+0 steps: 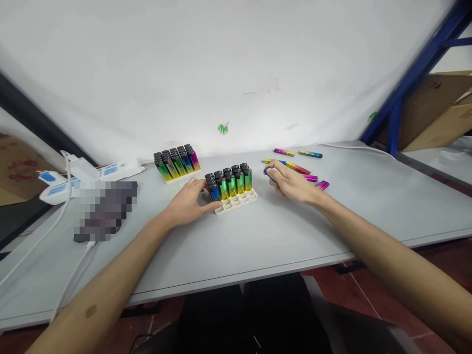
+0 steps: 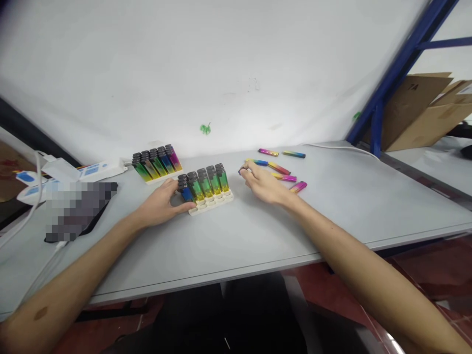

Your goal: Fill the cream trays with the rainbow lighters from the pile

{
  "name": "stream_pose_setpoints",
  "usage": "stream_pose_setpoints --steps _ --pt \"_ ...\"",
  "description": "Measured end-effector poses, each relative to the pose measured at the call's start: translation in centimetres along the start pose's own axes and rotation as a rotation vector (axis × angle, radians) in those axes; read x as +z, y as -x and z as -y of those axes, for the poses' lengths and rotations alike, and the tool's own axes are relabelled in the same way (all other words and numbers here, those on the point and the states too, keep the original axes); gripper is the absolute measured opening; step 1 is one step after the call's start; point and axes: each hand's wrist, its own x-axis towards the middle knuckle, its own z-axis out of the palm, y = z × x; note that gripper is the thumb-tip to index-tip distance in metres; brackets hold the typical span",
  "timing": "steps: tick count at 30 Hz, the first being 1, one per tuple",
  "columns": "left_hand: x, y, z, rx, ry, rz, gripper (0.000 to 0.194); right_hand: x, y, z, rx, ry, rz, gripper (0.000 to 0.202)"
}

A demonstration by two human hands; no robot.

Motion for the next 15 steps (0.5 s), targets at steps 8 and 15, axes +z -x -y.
stream_pose_setpoints --steps 8,15 --pt "0.0 0.0 -0.1 0.010 0.000 -0.016 0.045 1.2 -0.3 -0.3 0.175 -0.353 0.054 0.057" --pt "-0.2 0.1 -0.4 0.006 0.002 -0.001 0.044 1.6 -0.7 -0.4 0.258 -0.614 0.036 0.044"
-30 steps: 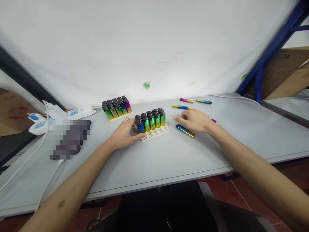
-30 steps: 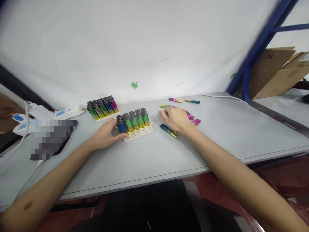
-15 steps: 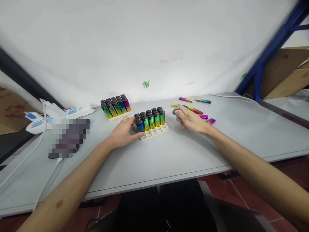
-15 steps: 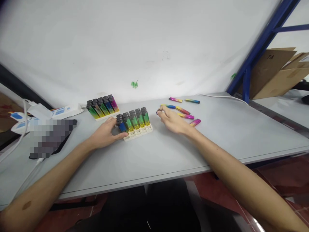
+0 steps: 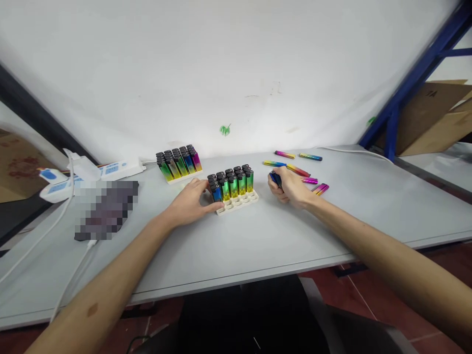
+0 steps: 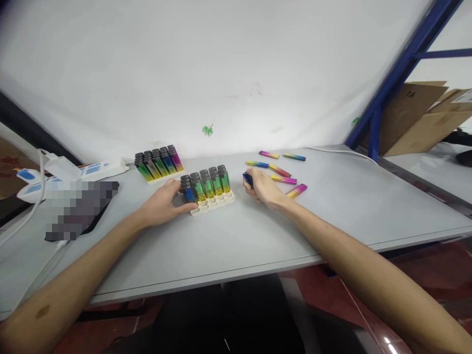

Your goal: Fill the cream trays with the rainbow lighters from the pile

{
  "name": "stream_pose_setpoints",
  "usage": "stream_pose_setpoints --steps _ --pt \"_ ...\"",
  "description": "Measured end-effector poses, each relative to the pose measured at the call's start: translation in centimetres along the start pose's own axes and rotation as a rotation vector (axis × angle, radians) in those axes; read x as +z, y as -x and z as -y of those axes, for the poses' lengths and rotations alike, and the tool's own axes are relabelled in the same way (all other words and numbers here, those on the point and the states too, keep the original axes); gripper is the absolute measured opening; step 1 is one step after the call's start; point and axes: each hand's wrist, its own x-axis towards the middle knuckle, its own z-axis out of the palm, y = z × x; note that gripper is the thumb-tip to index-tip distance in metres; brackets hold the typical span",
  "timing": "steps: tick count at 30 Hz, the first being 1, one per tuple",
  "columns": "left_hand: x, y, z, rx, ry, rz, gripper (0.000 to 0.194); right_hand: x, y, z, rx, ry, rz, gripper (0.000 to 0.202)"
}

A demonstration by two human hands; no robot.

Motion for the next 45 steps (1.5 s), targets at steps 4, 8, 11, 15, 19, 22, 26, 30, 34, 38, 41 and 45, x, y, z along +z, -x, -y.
stream_pose_setpoints --steps 4,8,11,15,19,22,26,30,34,38,41,45 --pt "0.0 0.0 0.0 -0.007 0.020 -0.001 0.044 0.2 -0.1 -0.1 0.032 -0.030 -0.014 0.048" --pt "0.1 0.0 0.1 -0.002 0.023 -0.011 0.043 0.1 -0.2 -0.4 0.009 -0.020 0.012 0.051" --pt "0.1 0.0 0.0 0.000 0.022 -0.012 0.044 0.0 -0.1 -0.6 0.004 -0.024 0.013 0.046" --pt "0.1 0.0 0.0 0.004 0.024 -0.012 0.044 0.1 -0.1 -0.6 0.000 -0.018 -0.009 0.046" --pt "0.1 0.0 0.0 0.008 0.031 -0.007 0.044 -0.1 0.0 -0.2 -0.045 -0.040 0.020 0.049" --pt "0.2 0.0 0.0 0.001 0.039 -0.007 0.045 -0.4 0.5 0.7 -0.157 0.022 0.045 0.043" --pt "0.3 0.0 0.0 0.001 0.047 -0.013 0.043 -0.3 1.7 2.3 -0.334 0.280 0.068 0.032" --pt "0.3 -0.1 0.0 0.006 0.059 -0.024 0.043 1.0 2.3 2.6 -0.434 0.272 0.089 0.027" --pt "0.3 -0.1 -0.1 0.021 0.092 -0.017 0.043 3.3 1.8 1.9 -0.501 0.307 -0.019 0.030" --pt "0.4 -0.1 -0.1 0.020 0.093 -0.016 0.048 5.1 1.2 1.4 -0.618 0.536 -0.070 0.021" --pt "0.6 -0.1 -0.2 0.000 0.087 -0.020 0.055 5.8 0.9 1.3 -0.645 0.633 -0.062 0.016" --pt "0.9 0.0 -0.5 -0.019 0.132 -0.026 0.063 6.4 0.7 1.4 -0.653 0.707 -0.046 0.014"
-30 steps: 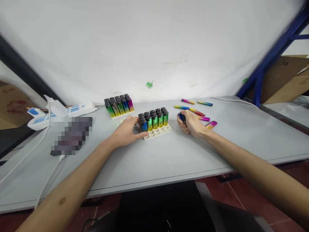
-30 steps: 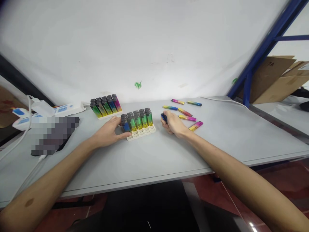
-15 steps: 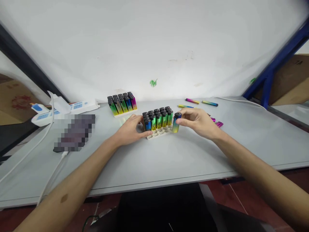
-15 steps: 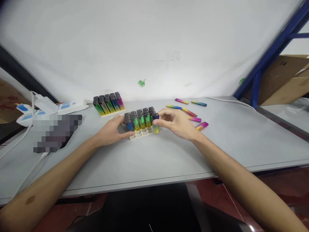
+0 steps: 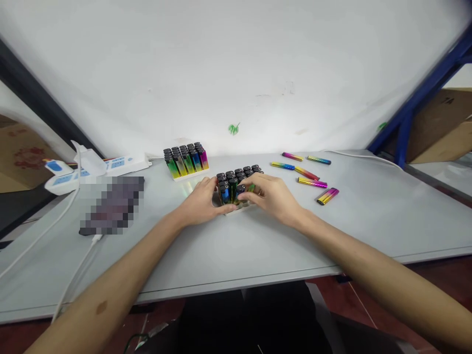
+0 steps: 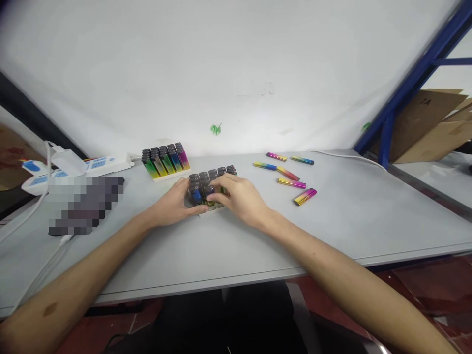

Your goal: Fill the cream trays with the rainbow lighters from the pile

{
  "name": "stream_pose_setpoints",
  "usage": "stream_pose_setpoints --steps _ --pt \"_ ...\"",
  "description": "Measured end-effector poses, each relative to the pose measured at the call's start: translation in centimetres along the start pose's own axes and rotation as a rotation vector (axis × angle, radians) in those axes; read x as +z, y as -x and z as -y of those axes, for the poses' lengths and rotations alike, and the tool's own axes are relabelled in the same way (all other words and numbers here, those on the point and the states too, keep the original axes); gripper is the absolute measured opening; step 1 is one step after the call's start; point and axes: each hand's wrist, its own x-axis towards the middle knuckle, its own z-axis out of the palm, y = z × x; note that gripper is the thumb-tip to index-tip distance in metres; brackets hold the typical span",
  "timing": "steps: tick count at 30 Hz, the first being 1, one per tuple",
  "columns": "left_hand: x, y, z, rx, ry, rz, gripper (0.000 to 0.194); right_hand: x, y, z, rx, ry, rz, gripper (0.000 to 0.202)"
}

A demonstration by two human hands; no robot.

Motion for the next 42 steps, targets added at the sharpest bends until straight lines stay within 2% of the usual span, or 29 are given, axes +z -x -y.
stream_pose_setpoints --steps 4,10,12,14,16,18,19,21,24,26,29,31,33,35,37,40,42 --pt "0.4 0.0 -0.8 -0.012 0.109 -0.037 0.065 0.2 -0.8 0.7 0.068 0.092 0.100 0.009" --pt "0.7 0.1 -1.7 -0.142 0.206 -0.082 0.074 0.0 -1.7 1.7 0.142 0.276 0.191 0.039" --pt "0.7 0.2 -1.8 -0.167 0.203 -0.086 0.076 -0.7 -1.9 1.8 0.131 0.252 0.142 0.048" --pt "0.7 0.2 -1.9 -0.178 0.193 -0.088 0.077 -2.1 -2.2 1.1 0.133 0.246 0.004 0.055" --pt "0.7 0.3 -1.9 -0.180 0.184 -0.089 0.076 -4.0 -2.6 -0.7 0.203 0.347 -0.145 0.057" --pt "0.8 0.3 -1.9 -0.183 0.183 -0.087 0.077 -6.0 -2.7 -3.8 0.283 0.492 -0.215 0.046" --pt "0.8 0.3 -1.9 -0.186 0.186 -0.087 0.079 -6.9 -2.7 -5.7 0.307 0.554 -0.210 0.038" --pt "1.0 0.3 -1.8 -0.196 0.199 -0.084 0.085 -8.2 -2.1 -9.6 0.373 0.672 -0.112 0.027" --pt "1.1 0.2 -1.6 -0.200 0.223 -0.082 0.092 -8.7 -0.9 -14.0 0.417 0.711 0.056 0.031" --pt "1.1 0.2 -1.5 -0.193 0.231 -0.078 0.096 -8.5 -0.3 -15.4 0.413 0.694 0.071 0.031" --pt "1.0 0.3 -1.4 -0.170 0.213 -0.056 0.099 -8.0 -0.3 -15.3 0.376 0.678 0.050 0.030" --pt "1.0 0.3 -1.3 -0.159 0.195 -0.045 0.097 -7.7 -0.6 -14.5 0.348 0.616 -0.012 0.028" --pt "0.9 0.4 -1.2 -0.146 0.192 -0.036 0.094 -7.6 -0.9 -13.3 0.357 0.482 -0.139 0.025" --pt "0.8 0.4 -1.1 -0.135 0.198 -0.027 0.093 -7.5 -1.1 -12.0 0.419 0.279 -0.280 0.023" --pt "0.8 0.4 -1.0 -0.119 0.204 -0.014 0.092 -7.2 -1.1 -10.6 0.483 -0.005 -0.359 0.027" --pt "0.6 0.5 -0.7 -0.101 0.200 0.004 0.090 -6.4 -1.1 -9.0 0.505 -0.389 -0.333 0.038" --pt "0.5 0.5 -0.5 -0.097 0.196 0.016 0.089 -5.6 -1.1 -8.1 0.508 -0.500 -0.271 0.040"
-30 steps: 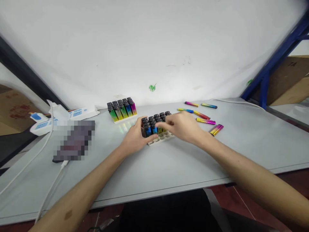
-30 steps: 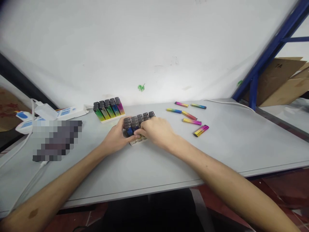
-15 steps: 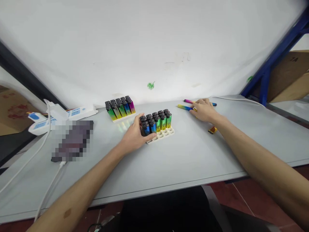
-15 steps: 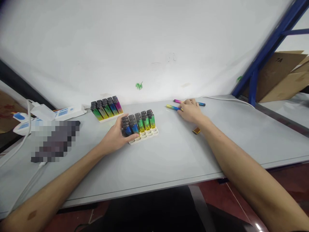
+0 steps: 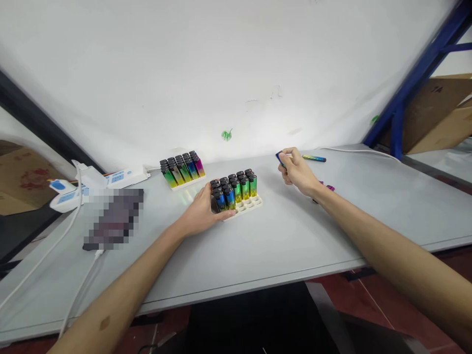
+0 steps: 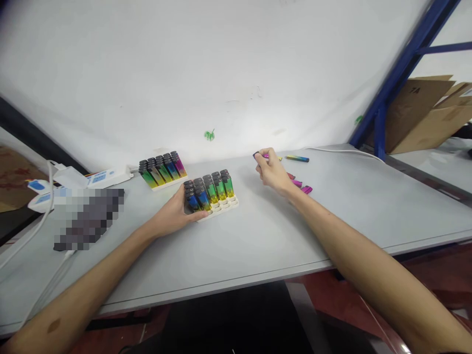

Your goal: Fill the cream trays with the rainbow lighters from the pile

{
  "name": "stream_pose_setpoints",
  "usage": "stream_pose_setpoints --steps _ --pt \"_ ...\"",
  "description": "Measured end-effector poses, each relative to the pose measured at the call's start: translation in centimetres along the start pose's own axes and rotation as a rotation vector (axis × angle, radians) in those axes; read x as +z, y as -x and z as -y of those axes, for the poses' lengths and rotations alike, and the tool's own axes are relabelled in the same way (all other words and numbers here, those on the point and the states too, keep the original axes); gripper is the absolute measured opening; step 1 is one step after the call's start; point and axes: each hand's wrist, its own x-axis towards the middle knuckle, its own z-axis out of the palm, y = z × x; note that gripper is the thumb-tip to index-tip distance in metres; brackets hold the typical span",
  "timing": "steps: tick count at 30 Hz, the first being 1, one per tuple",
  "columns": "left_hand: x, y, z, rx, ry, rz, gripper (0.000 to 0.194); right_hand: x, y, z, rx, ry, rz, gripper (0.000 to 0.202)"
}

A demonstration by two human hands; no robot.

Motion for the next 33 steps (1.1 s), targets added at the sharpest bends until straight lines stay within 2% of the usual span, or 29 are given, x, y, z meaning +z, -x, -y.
stream_pose_setpoints --steps 5,11,15,22,33 --pt "-0.2 -0.1 0.4 0.024 -0.023 0.014 0.089 1.8 1.1 0.4 0.128 -0.094 0.167 0.054" --pt "-0.2 -0.1 0.6 0.049 -0.066 0.021 0.087 3.1 2.3 1.3 0.230 -0.192 0.174 0.047" --pt "-0.3 -0.1 0.6 0.052 -0.070 0.032 0.087 3.6 2.6 1.4 0.224 -0.186 0.176 0.046" --pt "-0.4 0.0 0.5 0.058 -0.085 0.031 0.086 3.7 2.5 0.3 0.195 -0.145 0.187 0.056" --pt "-0.4 -0.1 0.5 0.068 -0.131 0.041 0.088 4.0 2.6 0.1 0.190 -0.167 0.204 0.049"
